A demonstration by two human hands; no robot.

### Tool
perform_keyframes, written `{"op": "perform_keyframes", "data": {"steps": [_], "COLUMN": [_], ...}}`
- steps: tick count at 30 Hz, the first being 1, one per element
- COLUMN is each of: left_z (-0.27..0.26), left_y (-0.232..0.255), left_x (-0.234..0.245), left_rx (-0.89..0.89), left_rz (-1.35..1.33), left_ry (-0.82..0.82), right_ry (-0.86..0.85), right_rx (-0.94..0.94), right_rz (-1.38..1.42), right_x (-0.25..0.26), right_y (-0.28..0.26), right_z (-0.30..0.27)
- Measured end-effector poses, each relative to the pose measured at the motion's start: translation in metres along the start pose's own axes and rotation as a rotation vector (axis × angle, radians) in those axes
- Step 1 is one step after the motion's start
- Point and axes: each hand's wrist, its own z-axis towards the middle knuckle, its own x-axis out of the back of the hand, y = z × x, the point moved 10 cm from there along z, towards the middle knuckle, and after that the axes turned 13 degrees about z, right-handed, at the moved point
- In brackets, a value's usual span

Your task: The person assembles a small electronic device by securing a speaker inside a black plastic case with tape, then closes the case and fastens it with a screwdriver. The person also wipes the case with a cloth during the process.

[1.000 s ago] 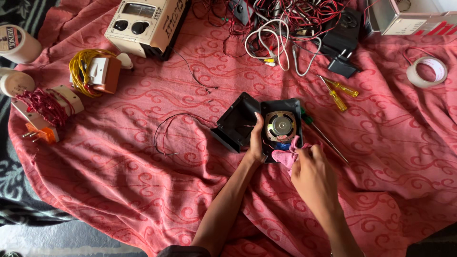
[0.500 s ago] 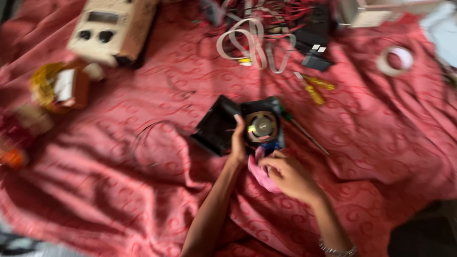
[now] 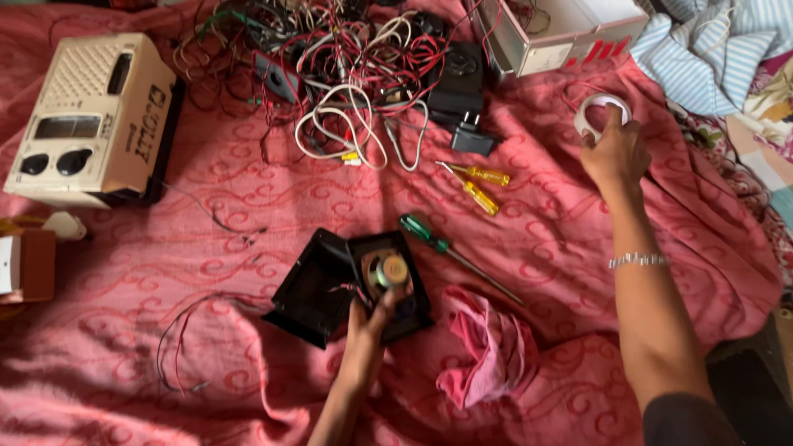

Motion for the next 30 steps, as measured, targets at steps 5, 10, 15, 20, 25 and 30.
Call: {"op": "perform_keyframes", "data": {"steps": [5,10,15,20,25,30], "left_z": [-0.052,-0.092,-0.087,-0.032,-0.031,-0.023], "left_y": [-0.007,0.058,0.125,0.136,0.134,0.126], "left_x": [0.02,0.019,-0.04,-0.077,-0.068,-0.06], "left_rx": [0.034,-0.354,-0.693,-0.534,-0.692,-0.665], "left_rz": [0.303,0.695,0.77,0.566,0.72,0.655], "left_ry": [0.131,0.257,0.093,-0.033,0.029,-0.1], "right_ry": [0.014,-0.082,-0.359,-0.69,-0.736,-0.744], "right_rx": [-0.111,-0.182,-0.301,0.109,0.068,-0.055], "right_rz": [0.079,0.777,1.348,1.406,1.419,1.244], "right_x": [-0.029,0.007,0.03,0.04,0.005,-0.022], "right_y": [0.045,0.01,-0.084,-0.19,-0.202,-0.182], "right_z": [0.013,-0.072,-0.182,-0.256,-0.304,-0.309]}}
